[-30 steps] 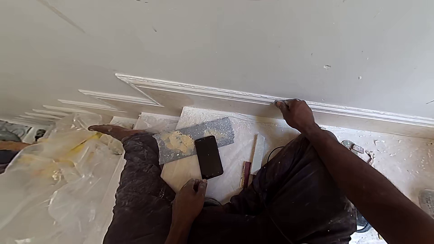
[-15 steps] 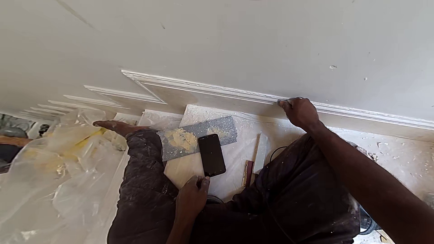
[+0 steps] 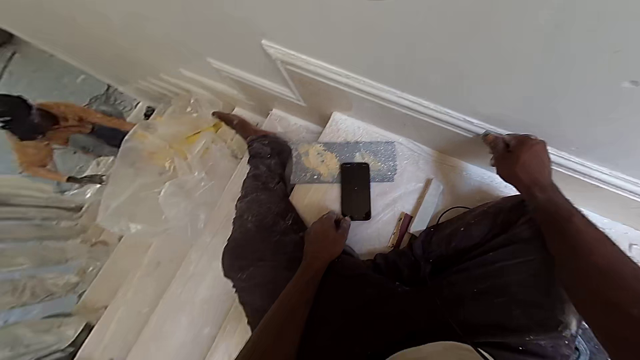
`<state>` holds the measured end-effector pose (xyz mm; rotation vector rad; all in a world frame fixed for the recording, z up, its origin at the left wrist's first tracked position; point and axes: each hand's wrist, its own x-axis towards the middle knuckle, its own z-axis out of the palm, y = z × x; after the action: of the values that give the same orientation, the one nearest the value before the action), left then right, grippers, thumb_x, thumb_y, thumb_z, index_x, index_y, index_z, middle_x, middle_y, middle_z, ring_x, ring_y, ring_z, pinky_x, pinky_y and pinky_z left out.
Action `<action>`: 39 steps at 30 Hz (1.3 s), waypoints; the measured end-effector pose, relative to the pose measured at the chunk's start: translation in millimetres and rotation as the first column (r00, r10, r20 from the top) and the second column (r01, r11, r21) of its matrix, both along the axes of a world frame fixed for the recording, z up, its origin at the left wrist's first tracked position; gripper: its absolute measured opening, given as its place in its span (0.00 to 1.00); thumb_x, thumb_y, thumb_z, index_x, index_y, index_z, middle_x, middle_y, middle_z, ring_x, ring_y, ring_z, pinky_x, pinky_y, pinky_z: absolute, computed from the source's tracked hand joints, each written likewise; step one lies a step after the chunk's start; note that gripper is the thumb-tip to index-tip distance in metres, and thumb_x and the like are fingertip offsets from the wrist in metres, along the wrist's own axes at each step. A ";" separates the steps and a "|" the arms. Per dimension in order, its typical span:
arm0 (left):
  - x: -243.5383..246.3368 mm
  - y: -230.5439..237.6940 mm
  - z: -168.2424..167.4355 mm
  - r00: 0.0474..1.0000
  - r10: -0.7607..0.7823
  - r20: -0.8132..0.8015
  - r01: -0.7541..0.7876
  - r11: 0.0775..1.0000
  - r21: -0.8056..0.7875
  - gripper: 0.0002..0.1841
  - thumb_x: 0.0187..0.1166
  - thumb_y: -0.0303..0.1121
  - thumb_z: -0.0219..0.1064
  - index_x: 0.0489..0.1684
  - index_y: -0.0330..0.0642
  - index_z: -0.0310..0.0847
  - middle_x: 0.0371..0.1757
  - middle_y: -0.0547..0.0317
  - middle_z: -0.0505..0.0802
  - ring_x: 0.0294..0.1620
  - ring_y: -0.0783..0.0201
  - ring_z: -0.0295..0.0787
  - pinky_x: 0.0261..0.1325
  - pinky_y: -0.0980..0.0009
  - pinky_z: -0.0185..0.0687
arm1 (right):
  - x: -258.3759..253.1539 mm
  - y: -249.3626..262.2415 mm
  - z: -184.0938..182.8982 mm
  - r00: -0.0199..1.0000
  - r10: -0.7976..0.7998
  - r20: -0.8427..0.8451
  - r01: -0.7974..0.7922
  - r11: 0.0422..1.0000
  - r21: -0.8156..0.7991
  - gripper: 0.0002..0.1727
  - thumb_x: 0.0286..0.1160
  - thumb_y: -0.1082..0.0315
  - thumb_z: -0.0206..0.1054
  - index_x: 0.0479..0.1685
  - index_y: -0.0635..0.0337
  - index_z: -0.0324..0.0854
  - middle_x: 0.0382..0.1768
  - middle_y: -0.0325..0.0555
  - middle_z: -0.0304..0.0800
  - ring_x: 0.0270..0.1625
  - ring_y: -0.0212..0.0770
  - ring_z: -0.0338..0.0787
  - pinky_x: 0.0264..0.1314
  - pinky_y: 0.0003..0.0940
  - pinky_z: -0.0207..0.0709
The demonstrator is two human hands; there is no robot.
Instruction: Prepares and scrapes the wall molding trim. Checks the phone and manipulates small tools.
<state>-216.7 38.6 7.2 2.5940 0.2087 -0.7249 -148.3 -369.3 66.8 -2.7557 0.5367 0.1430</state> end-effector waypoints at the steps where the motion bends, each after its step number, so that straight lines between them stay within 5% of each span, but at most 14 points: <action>1: -0.2 -0.1 -1.0 1.000 0.003 0.010 -0.003 1.000 -0.001 0.19 0.90 0.48 0.60 0.40 0.42 0.87 0.40 0.48 0.91 0.46 0.46 0.89 0.51 0.39 0.82 | 4.1 4.5 0.4 1.000 0.007 0.003 -0.007 1.000 -0.006 0.36 0.92 0.40 0.48 0.30 0.65 0.82 0.32 0.64 0.89 0.41 0.69 0.90 0.40 0.73 0.74; 8: 3.2 4.2 -2.1 0.994 0.109 0.010 -0.107 0.988 -0.114 0.18 0.90 0.45 0.59 0.44 0.38 0.87 0.39 0.45 0.90 0.47 0.45 0.89 0.52 0.39 0.80 | 60.9 69.7 2.4 0.995 0.100 -0.024 -0.099 0.995 0.022 0.35 0.91 0.43 0.46 0.32 0.66 0.82 0.40 0.66 0.90 0.50 0.68 0.91 0.48 0.72 0.76; 11: 5.0 9.3 -7.2 0.982 0.185 0.044 -0.176 0.972 -0.158 0.18 0.90 0.44 0.59 0.44 0.38 0.86 0.38 0.46 0.89 0.44 0.46 0.88 0.52 0.41 0.80 | 72.4 86.0 0.5 0.994 0.110 -0.001 -0.110 0.992 0.062 0.34 0.91 0.42 0.46 0.31 0.63 0.82 0.37 0.60 0.91 0.45 0.62 0.92 0.46 0.67 0.77; 19: 17.2 25.4 -21.2 0.916 0.400 0.033 -0.371 0.875 -0.310 0.17 0.89 0.44 0.61 0.47 0.38 0.88 0.45 0.47 0.94 0.47 0.50 0.94 0.57 0.43 0.86 | 11.1 18.2 0.0 1.000 0.010 0.022 -0.010 1.000 0.008 0.40 0.90 0.37 0.46 0.38 0.70 0.84 0.40 0.71 0.91 0.45 0.73 0.91 0.47 0.80 0.74; 28: 23.5 22.6 -26.5 0.924 0.382 -0.012 -0.365 0.873 -0.324 0.17 0.89 0.44 0.62 0.45 0.40 0.88 0.41 0.49 0.94 0.45 0.51 0.93 0.53 0.44 0.85 | 15.3 23.0 -5.2 0.998 -0.042 0.049 0.041 0.999 0.017 0.38 0.92 0.41 0.46 0.31 0.68 0.83 0.32 0.64 0.91 0.37 0.66 0.91 0.42 0.73 0.75; 39: 18.2 22.2 -24.9 0.927 0.375 -0.001 -0.362 0.892 -0.270 0.18 0.90 0.45 0.60 0.46 0.38 0.88 0.43 0.45 0.93 0.47 0.47 0.92 0.56 0.40 0.83 | 49.3 64.3 -1.1 0.999 0.051 0.016 -0.052 0.998 0.031 0.35 0.92 0.41 0.47 0.30 0.64 0.82 0.35 0.62 0.90 0.43 0.65 0.91 0.43 0.70 0.76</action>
<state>-198.5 60.8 -17.7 2.2233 0.5347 -0.5067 -99.0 -305.0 65.8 -2.7386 0.4559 0.1418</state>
